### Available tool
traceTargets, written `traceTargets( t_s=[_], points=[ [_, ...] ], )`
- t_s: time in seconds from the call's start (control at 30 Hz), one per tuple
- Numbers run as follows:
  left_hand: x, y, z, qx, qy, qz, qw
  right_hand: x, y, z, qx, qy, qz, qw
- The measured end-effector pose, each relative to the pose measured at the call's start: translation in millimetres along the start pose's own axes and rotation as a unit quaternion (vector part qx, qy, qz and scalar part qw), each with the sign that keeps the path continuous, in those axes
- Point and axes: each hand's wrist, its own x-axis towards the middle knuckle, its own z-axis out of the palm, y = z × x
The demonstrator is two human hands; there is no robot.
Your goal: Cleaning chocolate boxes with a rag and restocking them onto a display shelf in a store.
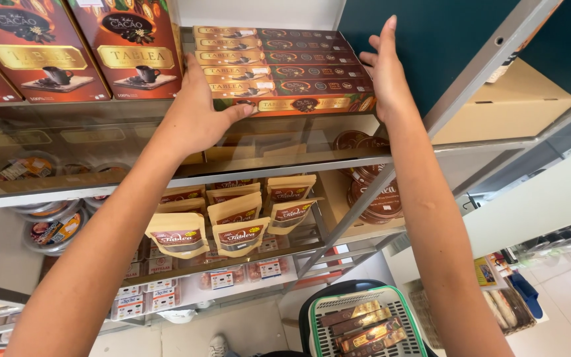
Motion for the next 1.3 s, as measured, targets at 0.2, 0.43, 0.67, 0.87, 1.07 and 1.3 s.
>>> traceTargets(
  t_s=[0.2, 0.43, 0.67, 0.87, 1.07, 1.3],
  points=[
    [-3, 3, -1, 0.023, -0.011, -0.022, 0.999, 10, -24, 5, -0.087, -0.047, 0.027, 0.995],
    [-2, 0, 2, 0.01, 0.01, -0.012, 1.0, 15, -28, 6, -0.084, -0.046, 0.03, 0.995],
    [-1, -7, 6, -0.005, 0.009, 0.002, 1.0, 20, -14, 0, -0.073, -0.032, 0.017, 0.997],
    [-5, -4, 6, -0.002, 0.027, 0.017, 0.999, 22, -7, -2, -0.086, -0.04, -0.003, 0.995],
    [-8, 7, -7, -0.045, 0.035, 0.019, 0.998, 31, -25, 8, -0.138, -0.047, 0.027, 0.989],
    [6, 17, -20, -0.232, -0.031, -0.063, 0.97, 39, -27, 11, -0.138, -0.042, 0.079, 0.986]
  ],
)
